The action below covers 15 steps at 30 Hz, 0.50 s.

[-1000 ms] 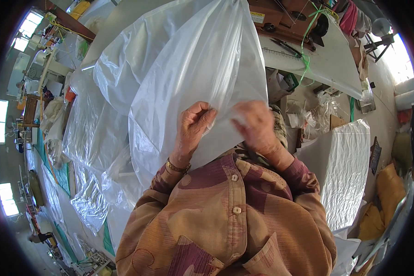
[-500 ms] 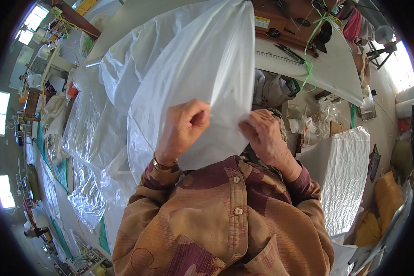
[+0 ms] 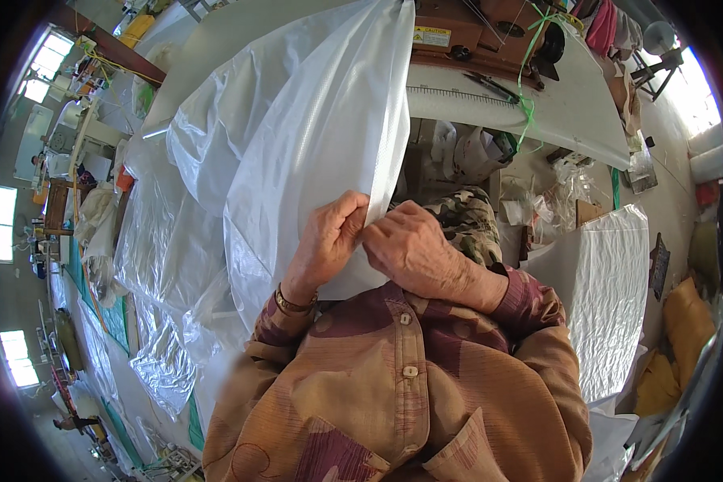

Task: The person operates a sewing machine to stitch a large white fabric sheet. They guide the fabric through the machine, pause to align the edges, and continue sewing along the length of the material.

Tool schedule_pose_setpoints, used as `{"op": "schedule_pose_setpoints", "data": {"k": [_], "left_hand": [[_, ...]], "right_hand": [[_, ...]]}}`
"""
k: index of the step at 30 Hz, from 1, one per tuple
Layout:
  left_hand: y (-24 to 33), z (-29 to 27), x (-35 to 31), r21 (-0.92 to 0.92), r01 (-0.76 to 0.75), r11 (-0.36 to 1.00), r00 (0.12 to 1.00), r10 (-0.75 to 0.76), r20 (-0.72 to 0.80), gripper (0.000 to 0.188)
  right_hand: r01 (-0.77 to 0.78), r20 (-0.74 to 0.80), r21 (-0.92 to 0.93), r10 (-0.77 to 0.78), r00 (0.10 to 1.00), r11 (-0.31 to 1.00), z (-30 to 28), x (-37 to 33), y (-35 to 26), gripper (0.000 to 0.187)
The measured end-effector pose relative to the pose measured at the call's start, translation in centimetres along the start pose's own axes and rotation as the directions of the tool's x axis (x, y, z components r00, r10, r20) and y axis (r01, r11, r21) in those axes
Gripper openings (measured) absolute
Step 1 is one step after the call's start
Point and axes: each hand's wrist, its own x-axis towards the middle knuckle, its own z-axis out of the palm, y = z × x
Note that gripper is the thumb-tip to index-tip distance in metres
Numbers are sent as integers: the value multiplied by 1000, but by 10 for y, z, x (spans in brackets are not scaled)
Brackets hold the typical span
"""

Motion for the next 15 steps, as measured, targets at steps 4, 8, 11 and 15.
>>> {"op": "schedule_pose_setpoints", "data": {"k": [4,8,11,15], "left_hand": [[3,4,-1,-281,117,953,993,-118,14,17],[3,-2,-7,-237,152,960,969,-191,-154,12],[10,-30,-7,-12,48,999,960,-49,-275,7],[73,-77,21,-6,-118,993,972,114,-205,3]], "right_hand": [[139,29,-38,-138,990,990,-1,-1,5,17],[90,-202,246,-40,979,965,5,2,35,27],[-299,-563,478,549,618,826,60,17,73,39],[-163,41,658,181,983,735,124,111,106,32]]}}
